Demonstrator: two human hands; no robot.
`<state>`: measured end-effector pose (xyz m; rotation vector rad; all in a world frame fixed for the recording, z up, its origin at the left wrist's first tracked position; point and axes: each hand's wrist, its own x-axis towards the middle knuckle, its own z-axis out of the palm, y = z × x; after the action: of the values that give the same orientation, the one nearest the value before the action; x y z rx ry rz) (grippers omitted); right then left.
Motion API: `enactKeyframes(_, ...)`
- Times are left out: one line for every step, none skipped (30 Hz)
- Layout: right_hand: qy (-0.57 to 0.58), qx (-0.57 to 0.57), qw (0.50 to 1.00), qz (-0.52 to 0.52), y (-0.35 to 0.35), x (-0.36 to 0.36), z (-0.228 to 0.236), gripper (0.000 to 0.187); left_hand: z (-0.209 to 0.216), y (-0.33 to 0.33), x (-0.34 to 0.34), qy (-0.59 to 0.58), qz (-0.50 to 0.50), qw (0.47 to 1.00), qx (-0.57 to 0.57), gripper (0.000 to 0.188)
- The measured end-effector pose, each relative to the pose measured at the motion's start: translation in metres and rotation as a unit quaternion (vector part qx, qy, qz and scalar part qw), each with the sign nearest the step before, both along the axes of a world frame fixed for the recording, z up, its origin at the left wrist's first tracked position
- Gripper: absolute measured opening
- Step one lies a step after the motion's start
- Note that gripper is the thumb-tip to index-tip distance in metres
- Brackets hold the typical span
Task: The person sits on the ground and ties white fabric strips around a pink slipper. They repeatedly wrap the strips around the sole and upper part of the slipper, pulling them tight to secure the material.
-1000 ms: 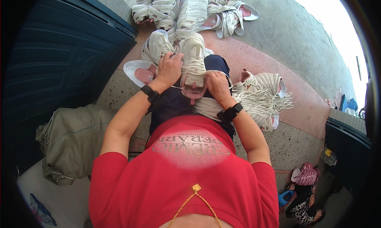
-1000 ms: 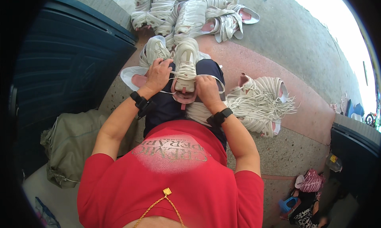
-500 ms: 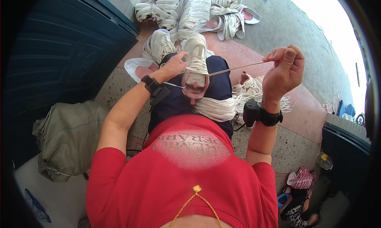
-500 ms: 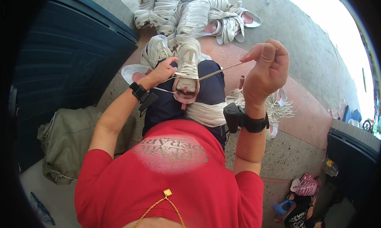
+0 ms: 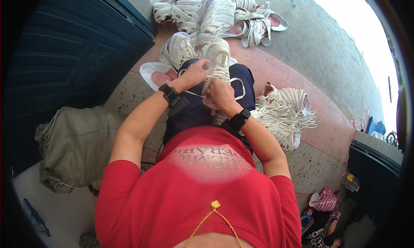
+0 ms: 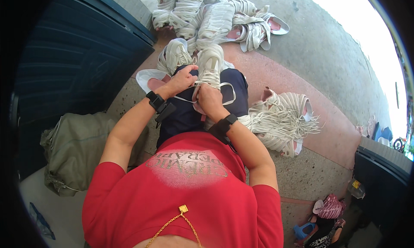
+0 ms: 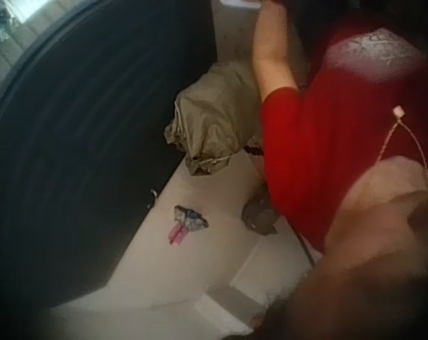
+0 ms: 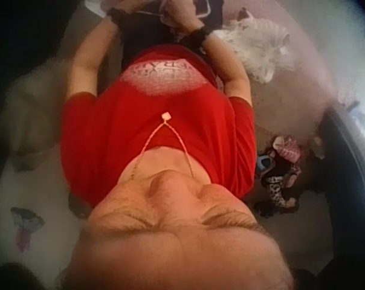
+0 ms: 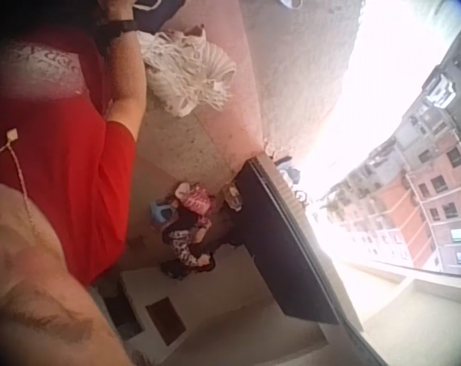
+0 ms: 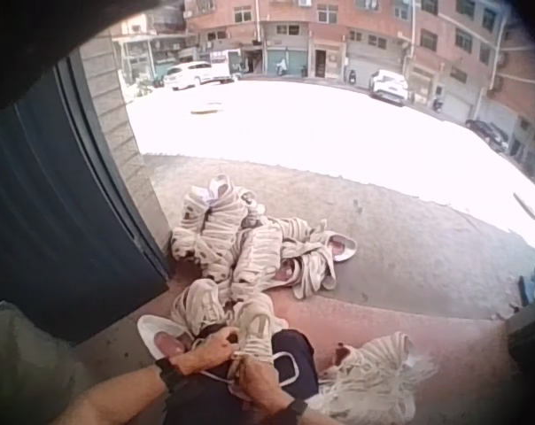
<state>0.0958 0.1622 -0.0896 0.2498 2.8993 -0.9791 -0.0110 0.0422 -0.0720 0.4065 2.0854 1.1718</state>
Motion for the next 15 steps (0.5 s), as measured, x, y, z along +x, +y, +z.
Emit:
enactKeyframes(0.0, 0.02, 1.0, 0.019, -0.002, -0.002, 0.0, 0.016, -0.001, -0.001, 0.0, 0.005, 0.001, 1.0, 0.0, 0.046)
enactKeyframes(0.0, 0.039, 0.999, 0.037, -0.003, -0.002, 0.0, 0.014, -0.001, -0.001, 0.0, 0.01, 0.001, 1.0, -0.001, 0.045)
enactKeyframes(0.009, 0.051, 0.997, 0.049, -0.003, -0.001, -0.001, 0.014, -0.002, 0.0, 0.0, 0.015, 0.001, 1.0, -0.002, 0.045)
enactKeyframes(0.02, 0.063, 0.996, 0.061, -0.003, -0.001, 0.0, 0.013, -0.005, 0.0, -0.001, 0.008, 0.007, 1.0, 0.005, 0.045)
enactKeyframes(0.031, 0.075, 0.994, 0.072, -0.002, -0.001, 0.001, 0.014, -0.008, 0.0, -0.002, 0.0, 0.012, 1.0, 0.012, 0.044)
enactKeyframes(-0.048, -0.105, 0.989, 0.089, 0.005, -0.002, 0.002, 0.014, -0.011, 0.0, -0.004, -0.008, 0.016, 1.0, 0.019, 0.044)
enactKeyframes(-0.126, -0.282, 0.946, 0.103, 0.02, -0.006, 0.015, 0.014, -0.011, 0.0, -0.005, -0.005, 0.03, 0.999, 0.026, 0.045)
enactKeyframes(-0.198, -0.446, 0.866, 0.11, 0.036, -0.008, 0.034, 0.014, -0.011, 0.002, -0.007, -0.002, 0.042, 0.999, 0.035, 0.045)
enactKeyframes(-0.137, -0.569, 0.804, 0.108, 0.049, -0.006, 0.066, 0.014, -0.01, 0.002, -0.007, 0.002, 0.06, 0.997, 0.043, 0.046)
enactKeyframes(-0.074, -0.678, 0.724, 0.101, 0.062, -0.001, 0.103, 0.016, -0.01, 0.002, -0.007, -0.03, 0.047, 0.998, 0.031, 0.046)
enactKeyframes(-0.014, -0.721, 0.683, 0.119, 0.072, 0.002, 0.132, 0.016, -0.008, 0.003, -0.007, -0.059, 0.033, 0.998, 0.019, 0.046)
enactKeyframes(0.049, -0.757, 0.638, 0.133, 0.08, 0.006, 0.156, 0.017, -0.004, 0.005, -0.007, -0.089, 0.015, 0.996, 0.007, 0.047)
enactKeyframes(0.064, -0.762, 0.625, 0.156, 0.086, 0.009, 0.171, 0.017, 0.002, 0.011, -0.006, 0.016, -0.059, 0.998, -0.02, 0.043)
enactKeyframes(0.078, -0.767, 0.611, 0.179, 0.091, 0.011, 0.182, 0.018, 0.008, 0.019, -0.003, 0.121, -0.131, 0.983, -0.048, 0.04)
enactKeyframes(0.081, -0.765, 0.612, 0.181, 0.089, 0.009, 0.184, 0.018, 0.015, 0.025, -0.002, 0.224, -0.2, 0.951, -0.074, 0.036)
